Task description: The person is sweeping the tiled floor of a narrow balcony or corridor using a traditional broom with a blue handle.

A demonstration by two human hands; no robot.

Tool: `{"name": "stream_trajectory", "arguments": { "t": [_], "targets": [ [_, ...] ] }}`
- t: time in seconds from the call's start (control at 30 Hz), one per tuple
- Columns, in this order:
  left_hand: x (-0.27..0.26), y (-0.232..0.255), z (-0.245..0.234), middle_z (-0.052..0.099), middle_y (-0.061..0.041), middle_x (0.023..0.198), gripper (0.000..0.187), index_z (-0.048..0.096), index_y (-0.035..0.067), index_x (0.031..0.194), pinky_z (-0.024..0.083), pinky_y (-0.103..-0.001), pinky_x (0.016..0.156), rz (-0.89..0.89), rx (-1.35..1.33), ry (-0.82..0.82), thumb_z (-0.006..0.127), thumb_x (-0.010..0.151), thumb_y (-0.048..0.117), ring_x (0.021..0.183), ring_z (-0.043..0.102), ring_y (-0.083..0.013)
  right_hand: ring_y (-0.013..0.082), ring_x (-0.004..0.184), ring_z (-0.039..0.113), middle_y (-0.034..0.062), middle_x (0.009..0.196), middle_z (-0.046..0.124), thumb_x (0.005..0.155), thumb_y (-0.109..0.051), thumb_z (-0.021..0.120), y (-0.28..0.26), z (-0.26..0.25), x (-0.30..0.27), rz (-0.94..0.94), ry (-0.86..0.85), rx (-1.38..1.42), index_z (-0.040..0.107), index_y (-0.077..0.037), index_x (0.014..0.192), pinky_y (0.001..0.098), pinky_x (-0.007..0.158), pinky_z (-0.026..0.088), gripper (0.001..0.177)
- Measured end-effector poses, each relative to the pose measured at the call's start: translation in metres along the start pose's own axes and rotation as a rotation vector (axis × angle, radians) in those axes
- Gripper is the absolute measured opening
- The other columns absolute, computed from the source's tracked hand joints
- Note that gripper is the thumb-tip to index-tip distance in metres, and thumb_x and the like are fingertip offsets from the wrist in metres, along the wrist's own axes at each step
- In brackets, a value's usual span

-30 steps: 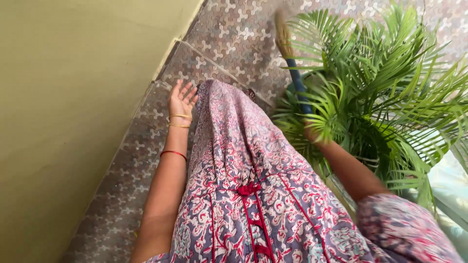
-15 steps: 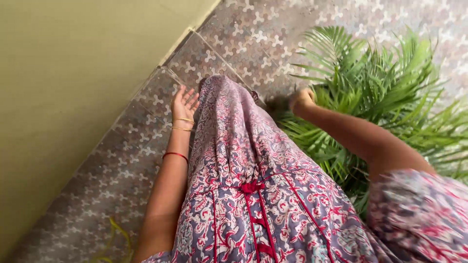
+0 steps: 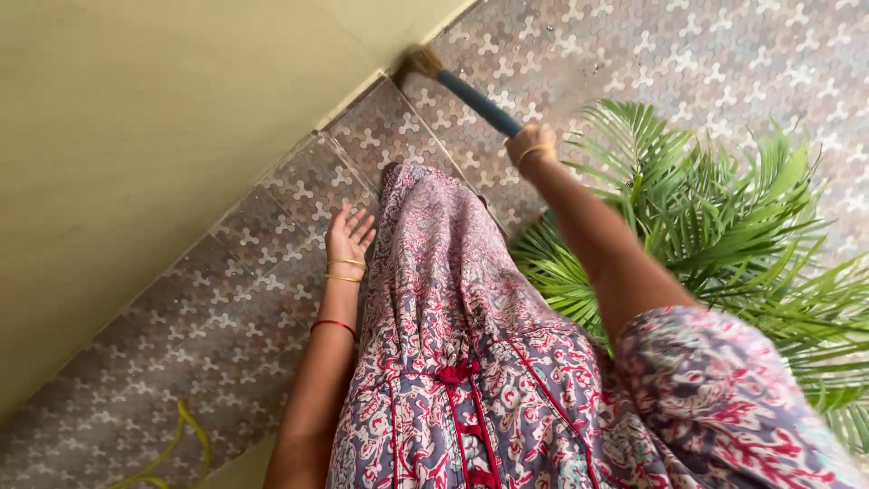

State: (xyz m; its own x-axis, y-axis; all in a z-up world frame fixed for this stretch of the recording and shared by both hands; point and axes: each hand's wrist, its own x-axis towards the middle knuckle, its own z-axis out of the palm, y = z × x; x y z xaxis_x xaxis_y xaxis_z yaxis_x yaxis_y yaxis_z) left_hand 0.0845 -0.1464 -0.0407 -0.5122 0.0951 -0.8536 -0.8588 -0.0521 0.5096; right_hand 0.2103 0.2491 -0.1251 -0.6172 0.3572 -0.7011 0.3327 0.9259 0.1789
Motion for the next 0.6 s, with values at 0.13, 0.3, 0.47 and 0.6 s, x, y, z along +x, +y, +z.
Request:
{"name": "stream_trajectory", "arguments": {
  "t": [0.13,0.3,0.47,0.6],
  "targets": [
    [0.002,0.003,0.003,0.063,-0.01,0.128,0.065,0.045,0.009,0.146,0.051,-0.039,0.088,-0.011,0.023,-0.008,0.065,0.094,0.043,0.11,0.065,-0.0237,0.0246,0.089,0.075,0.009,0.098,0.074,0.103,-0.03,0.058,-0.003,0.059,-0.016,0.09,-0.143,0.433,0.071,-0.021,0.123,0.0397,0.076,0.058,0.025],
    [0.006,0.02,0.025,0.063,-0.01,0.131,0.062,0.049,0.014,0.145,0.05,-0.039,0.09,0.023,0.05,-0.026,0.065,0.092,0.043,0.113,0.065,-0.0252,0.0359,0.1,0.071,0.0181,0.11,0.073,0.085,-0.022,0.069,0.008,0.163,-0.053,0.238,-0.037,0.853,0.075,-0.031,0.118,0.0452,0.089,0.055,0.035],
    [0.012,0.021,0.047,0.063,-0.011,0.131,0.059,0.049,0.011,0.141,0.05,-0.04,0.091,0.028,0.079,-0.068,0.065,0.094,0.042,0.114,0.064,-0.0255,0.0374,0.097,0.073,0.0177,0.107,0.075,0.096,-0.042,0.062,-0.026,0.178,-0.124,0.385,-0.132,0.836,0.073,-0.025,0.116,0.047,0.086,0.059,0.029],
    [0.011,0.02,0.072,0.063,-0.011,0.131,0.057,0.048,0.011,0.139,0.051,-0.04,0.091,-0.005,0.095,-0.108,0.064,0.093,0.041,0.114,0.064,-0.026,0.0378,0.098,0.071,0.0187,0.108,0.073,0.089,-0.035,0.064,-0.041,0.134,-0.177,0.219,-0.225,0.85,0.066,-0.03,0.126,0.0496,0.085,0.057,0.038]
  ]
}}
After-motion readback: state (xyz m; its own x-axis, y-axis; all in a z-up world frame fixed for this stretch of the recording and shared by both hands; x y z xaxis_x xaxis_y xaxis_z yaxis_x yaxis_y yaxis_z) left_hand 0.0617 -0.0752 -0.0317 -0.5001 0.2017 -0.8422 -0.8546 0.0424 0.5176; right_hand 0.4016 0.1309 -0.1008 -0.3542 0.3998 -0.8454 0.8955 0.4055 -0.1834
